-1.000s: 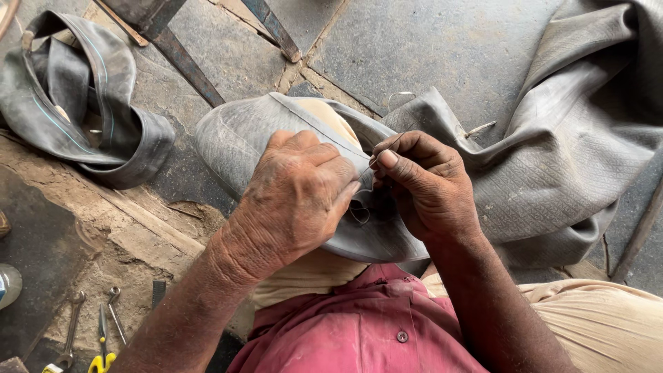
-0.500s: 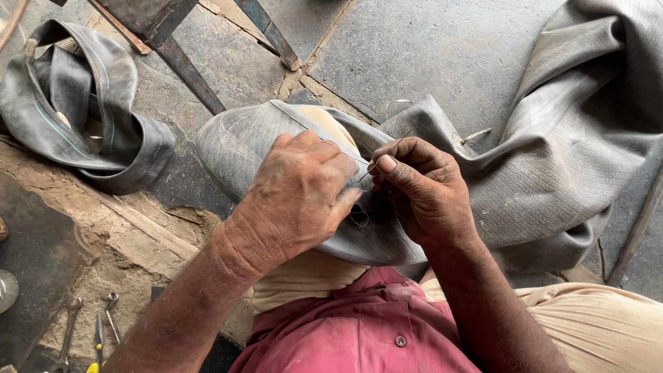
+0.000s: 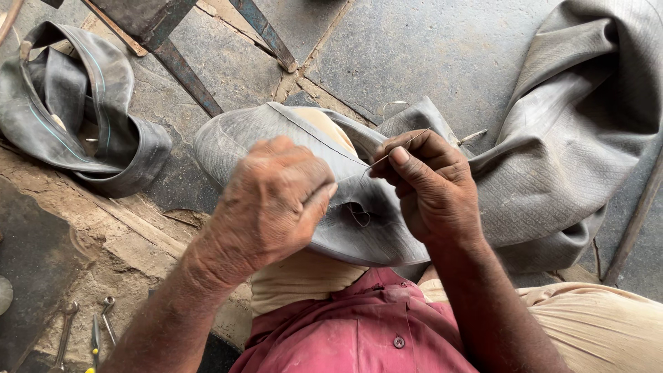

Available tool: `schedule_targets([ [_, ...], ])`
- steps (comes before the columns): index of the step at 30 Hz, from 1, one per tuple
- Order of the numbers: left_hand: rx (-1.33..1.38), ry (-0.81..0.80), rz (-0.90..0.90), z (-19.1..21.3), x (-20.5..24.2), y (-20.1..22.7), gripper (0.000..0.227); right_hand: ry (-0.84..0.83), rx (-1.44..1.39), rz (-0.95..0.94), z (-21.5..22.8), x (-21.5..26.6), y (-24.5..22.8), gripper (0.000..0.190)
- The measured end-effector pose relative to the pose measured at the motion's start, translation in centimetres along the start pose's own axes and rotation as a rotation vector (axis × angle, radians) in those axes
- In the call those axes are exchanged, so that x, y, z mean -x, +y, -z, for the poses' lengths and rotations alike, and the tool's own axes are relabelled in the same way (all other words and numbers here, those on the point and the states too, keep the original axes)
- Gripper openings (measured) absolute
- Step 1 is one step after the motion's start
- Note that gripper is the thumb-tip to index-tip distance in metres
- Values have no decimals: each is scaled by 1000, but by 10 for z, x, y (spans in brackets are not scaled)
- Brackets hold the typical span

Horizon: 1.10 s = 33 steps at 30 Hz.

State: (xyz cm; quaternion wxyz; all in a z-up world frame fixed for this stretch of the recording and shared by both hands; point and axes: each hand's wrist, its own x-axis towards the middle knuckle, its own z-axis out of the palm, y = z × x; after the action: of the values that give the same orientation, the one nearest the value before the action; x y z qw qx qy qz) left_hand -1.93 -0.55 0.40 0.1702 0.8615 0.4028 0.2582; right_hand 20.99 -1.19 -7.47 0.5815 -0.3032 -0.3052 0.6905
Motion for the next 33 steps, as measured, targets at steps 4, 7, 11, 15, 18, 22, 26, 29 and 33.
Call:
schedule_targets([
  [4,-10,-16,-50,-3,-3,6,9,-50,-81,96,-19,3,-2,9],
  [7,-11,-117,-27,-7,-13,15,13,-116,-6,227,-29,11,-19,11],
  [11,127,16,-190,3,-21,28,12,-111,141,416,-42,31,-47,6],
  [15,250,63,-260,11,-27,39,13,-63,271,539,-47,44,-68,6],
  [18,259,102,-285,16,-34,46,12,-59,312,579,-50,40,-74,5],
  [22,272,130,-301,17,-34,57,14,-24,390,614,-51,57,-81,5],
  [26,308,149,-358,19,-36,61,12,-6,455,624,-50,69,-88,6],
  [29,282,144,-346,18,-41,57,16,7,468,636,-52,61,-86,7],
  [33,212,134,-319,5,-39,45,19,48,462,614,-51,47,-80,6],
])
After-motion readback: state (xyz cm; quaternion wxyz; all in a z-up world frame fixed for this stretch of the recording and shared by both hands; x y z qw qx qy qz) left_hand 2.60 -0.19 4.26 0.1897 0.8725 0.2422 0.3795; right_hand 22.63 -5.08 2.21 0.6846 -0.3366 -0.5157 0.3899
